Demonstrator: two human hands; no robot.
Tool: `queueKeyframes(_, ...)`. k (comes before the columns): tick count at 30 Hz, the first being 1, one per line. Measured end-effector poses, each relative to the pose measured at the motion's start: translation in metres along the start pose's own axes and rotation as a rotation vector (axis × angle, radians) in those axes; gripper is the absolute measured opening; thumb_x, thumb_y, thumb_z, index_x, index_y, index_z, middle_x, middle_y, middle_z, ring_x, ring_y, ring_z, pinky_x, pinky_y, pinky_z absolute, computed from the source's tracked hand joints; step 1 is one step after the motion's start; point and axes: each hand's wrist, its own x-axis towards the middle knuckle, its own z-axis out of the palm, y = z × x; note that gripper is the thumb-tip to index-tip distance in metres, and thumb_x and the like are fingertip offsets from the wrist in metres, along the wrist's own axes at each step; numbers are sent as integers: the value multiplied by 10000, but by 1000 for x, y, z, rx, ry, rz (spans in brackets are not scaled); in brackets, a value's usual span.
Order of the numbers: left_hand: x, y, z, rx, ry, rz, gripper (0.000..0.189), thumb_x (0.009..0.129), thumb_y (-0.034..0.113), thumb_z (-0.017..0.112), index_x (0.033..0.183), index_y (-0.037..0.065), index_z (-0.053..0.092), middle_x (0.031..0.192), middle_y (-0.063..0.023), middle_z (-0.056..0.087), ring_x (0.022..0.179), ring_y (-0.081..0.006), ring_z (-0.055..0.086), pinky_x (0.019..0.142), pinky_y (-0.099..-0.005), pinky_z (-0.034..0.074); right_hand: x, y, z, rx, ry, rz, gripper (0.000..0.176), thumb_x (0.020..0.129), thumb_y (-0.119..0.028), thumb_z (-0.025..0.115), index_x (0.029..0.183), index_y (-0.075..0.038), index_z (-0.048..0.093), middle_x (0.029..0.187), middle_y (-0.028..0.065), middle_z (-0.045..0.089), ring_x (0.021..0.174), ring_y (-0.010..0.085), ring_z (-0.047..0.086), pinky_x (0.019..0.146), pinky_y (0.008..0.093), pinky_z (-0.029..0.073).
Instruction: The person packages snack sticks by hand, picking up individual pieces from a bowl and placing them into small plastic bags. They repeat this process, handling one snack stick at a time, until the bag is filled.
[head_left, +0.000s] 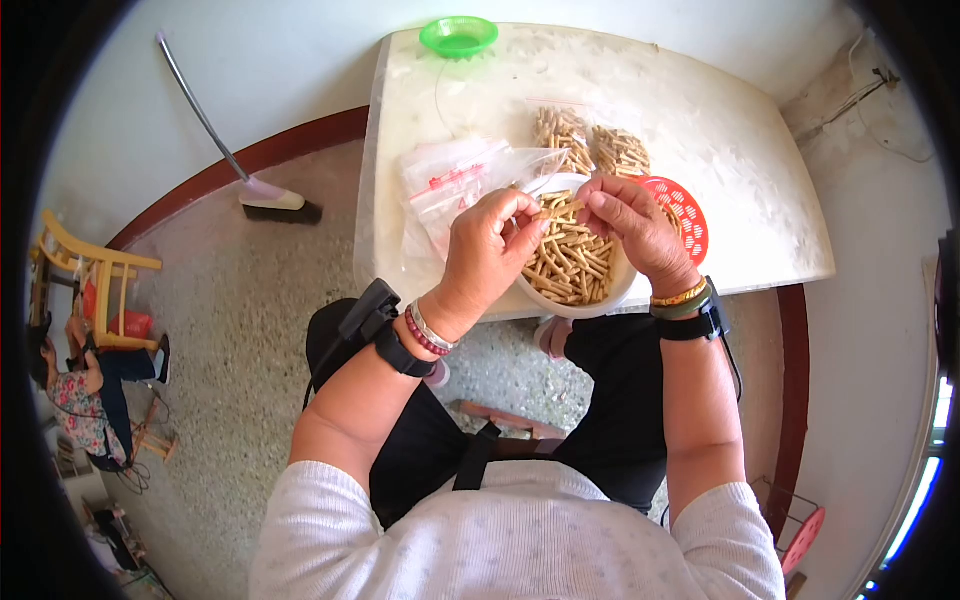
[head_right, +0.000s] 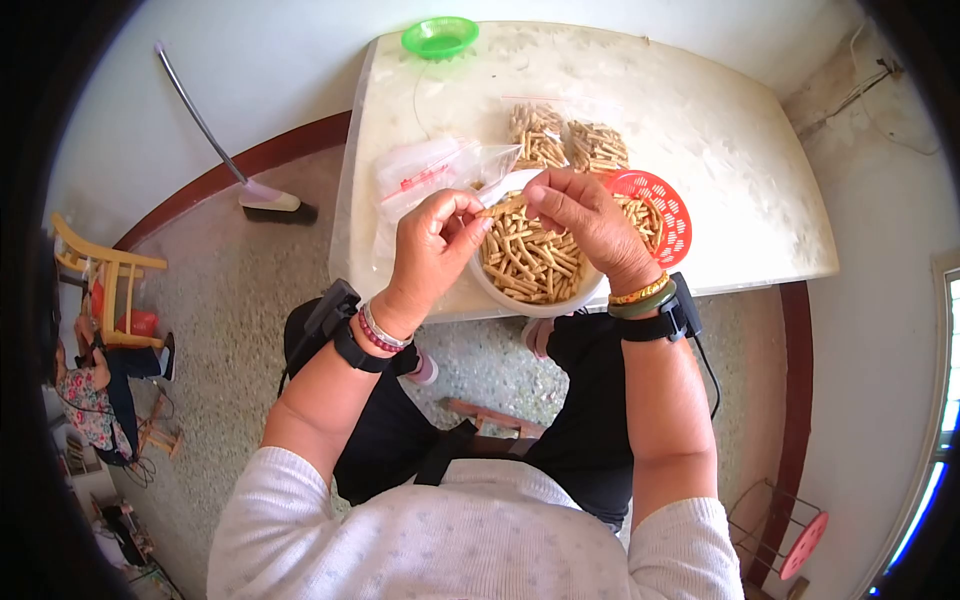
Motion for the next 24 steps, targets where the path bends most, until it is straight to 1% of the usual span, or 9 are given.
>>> queueKeyframes(7, -1, 3, 0, 124, -15, 131, 193, 787, 10, 735, 906, 50, 589, 750, -32, 578, 531, -89, 479, 487, -236, 401, 4, 2, 3, -91, -97, -72, 180, 930, -230, 643, 870, -66, 595, 736, -53, 516, 667, 47, 447, 619, 208, 388)
queueKeyframes(9, 2, 8, -6, 179, 38, 179, 211, 774, 55, 739, 909, 49, 578, 780, -83, 597, 675, -258, 608, 598, -342, 498, 5, 8, -1, -111, 29, -54, 156, 945, -202, 620, 875, -64, 597, 739, -50, 518, 650, 48, 439, 607, 201, 381)
queueKeyframes(10, 4, 10, -10, 228, 70, 189, 247, 754, 76, 760, 914, 45, 573, 825, -96, 594, 730, -266, 602, 629, -348, 496, 5, 6, -5, -101, 56, -27, 144, 938, -177, 634, 911, -36, 623, 756, -50, 568, 699, 33, 497, 647, 192, 425)
queueKeyframes(15, 16, -11, -17, 431, 174, 215, 311, 722, 90, 782, 939, 39, 566, 905, -116, 577, 820, -271, 587, 710, -387, 489, 10, 14, 4, -101, 297, -178, 81, 912, -101, 658, 920, -25, 633, 762, -47, 581, 682, 26, 506, 623, 177, 424)
queueKeyframes(17, 17, -16, -19, 312, 136, -6, 311, 727, 89, 773, 954, 39, 566, 907, -114, 579, 832, -285, 590, 721, -393, 495, 14, 16, 13, -153, 365, -234, 62, 897, -71, 668, 924, -25, 638, 761, -47, 583, 676, 24, 508, 612, 175, 425)
queueKeyframes(19, 19, -26, -18, 341, 100, -15, 308, 730, 91, 767, 960, 40, 568, 919, -118, 583, 834, -288, 594, 717, -387, 498, 19, 18, 20, -245, 384, -324, 61, 876, -33, 677, 931, -37, 650, 750, -57, 571, 673, 18, 504, 597, 184, 433)
queueKeyframes(21, 19, -31, -17, 365, 62, -24, 306, 733, 93, 761, 966, 41, 569, 931, -122, 587, 836, -292, 598, 713, -381, 502, 21, 19, 27, -280, 377, -369, 80, 853, -19, 684, 926, -43, 662, 760, -28, 590, 666, 42, 529, 588, 204, 445)
queueKeyframes(23, 19, -32, -15, 436, 40, -33, 254, 748, 88, 742, 941, 38, 584, 888, -121, 602, 802, -283, 617, 686, -374, 508, 19, 7, 38, -646, 359, -426, 106, 824, -9, 693, 924, -36, 667, 789, 26, 618, 653, 93, 562, 587, 232, 463)
queueKeyframes(24, 19, -35, -15, 435, 41, -33, 254, 748, 88, 742, 941, 38, 584, 888, -121, 602, 802, -283, 617, 686, -374, 508, 20, 6, 41, -699, 343, -464, 124, 800, 0, 687, 918, -32, 669, 831, 87, 638, 659, 172, 606, 594, 276, 487)
